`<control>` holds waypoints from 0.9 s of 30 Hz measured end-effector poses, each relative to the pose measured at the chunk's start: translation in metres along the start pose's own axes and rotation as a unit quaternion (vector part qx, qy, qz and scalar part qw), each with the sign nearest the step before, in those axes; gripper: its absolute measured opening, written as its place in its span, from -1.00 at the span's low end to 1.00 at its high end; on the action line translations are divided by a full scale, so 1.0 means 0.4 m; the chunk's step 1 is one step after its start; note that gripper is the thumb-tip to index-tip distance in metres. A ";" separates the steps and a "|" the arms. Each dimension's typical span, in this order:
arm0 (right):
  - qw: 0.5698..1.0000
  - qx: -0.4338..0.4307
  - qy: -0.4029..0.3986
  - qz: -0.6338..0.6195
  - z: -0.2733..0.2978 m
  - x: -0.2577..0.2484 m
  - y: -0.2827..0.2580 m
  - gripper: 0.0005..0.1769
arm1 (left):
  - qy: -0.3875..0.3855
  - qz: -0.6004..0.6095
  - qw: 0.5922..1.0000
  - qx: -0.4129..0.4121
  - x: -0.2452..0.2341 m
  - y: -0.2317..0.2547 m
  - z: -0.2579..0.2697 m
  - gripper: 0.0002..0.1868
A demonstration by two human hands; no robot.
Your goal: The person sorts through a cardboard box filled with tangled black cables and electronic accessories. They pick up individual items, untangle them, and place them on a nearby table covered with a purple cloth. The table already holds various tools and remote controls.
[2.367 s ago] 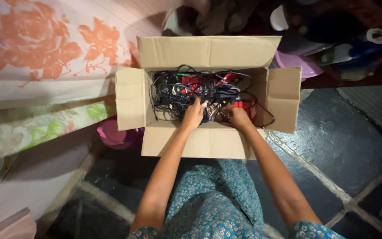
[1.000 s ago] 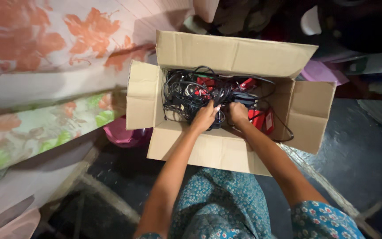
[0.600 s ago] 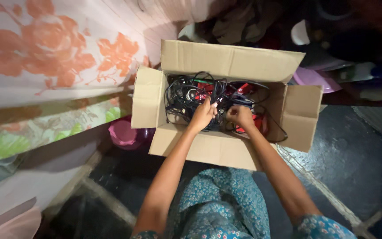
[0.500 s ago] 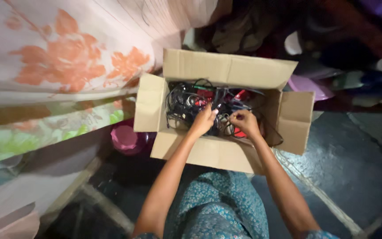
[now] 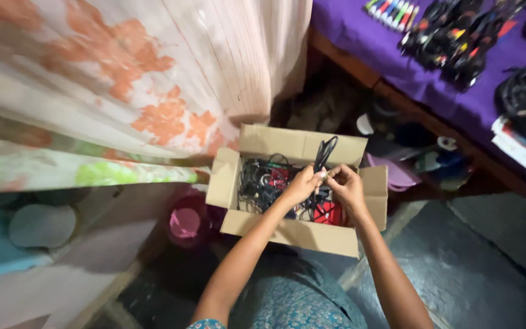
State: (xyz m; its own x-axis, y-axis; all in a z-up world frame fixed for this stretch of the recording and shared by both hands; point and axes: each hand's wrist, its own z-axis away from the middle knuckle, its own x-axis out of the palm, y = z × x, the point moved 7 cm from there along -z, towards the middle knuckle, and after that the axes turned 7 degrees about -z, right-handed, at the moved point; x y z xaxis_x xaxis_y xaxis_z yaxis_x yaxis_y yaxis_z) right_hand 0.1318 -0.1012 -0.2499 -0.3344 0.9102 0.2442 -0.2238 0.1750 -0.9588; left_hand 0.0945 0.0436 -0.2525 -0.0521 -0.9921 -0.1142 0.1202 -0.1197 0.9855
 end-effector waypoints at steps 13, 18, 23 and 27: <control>0.983 -0.095 0.034 0.154 0.081 0.078 -0.457 -0.79 | -0.009 0.069 0.996 0.054 -0.036 0.365 0.043 -0.80; 0.975 -0.182 0.008 0.124 0.127 0.124 -0.589 -0.76 | -0.025 0.067 0.992 0.107 -0.021 0.473 0.053 -0.77; 0.968 -0.187 0.035 0.161 0.201 0.132 -0.705 -0.74 | -0.066 0.104 0.978 0.166 0.017 0.555 0.060 -0.83; 0.965 -0.211 0.043 0.153 0.252 0.118 -0.754 -0.73 | -0.069 0.050 0.979 0.184 0.042 0.633 0.084 -0.88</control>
State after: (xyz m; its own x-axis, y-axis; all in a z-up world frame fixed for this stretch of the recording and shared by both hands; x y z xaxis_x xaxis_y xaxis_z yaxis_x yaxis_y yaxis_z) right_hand 0.0912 -0.1491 0.0656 -0.2449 0.9680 -0.0554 0.2717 0.0136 -0.9623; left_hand 0.0909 -0.0020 -0.0006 -0.1942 -0.9807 -0.0214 -0.2320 0.0247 0.9724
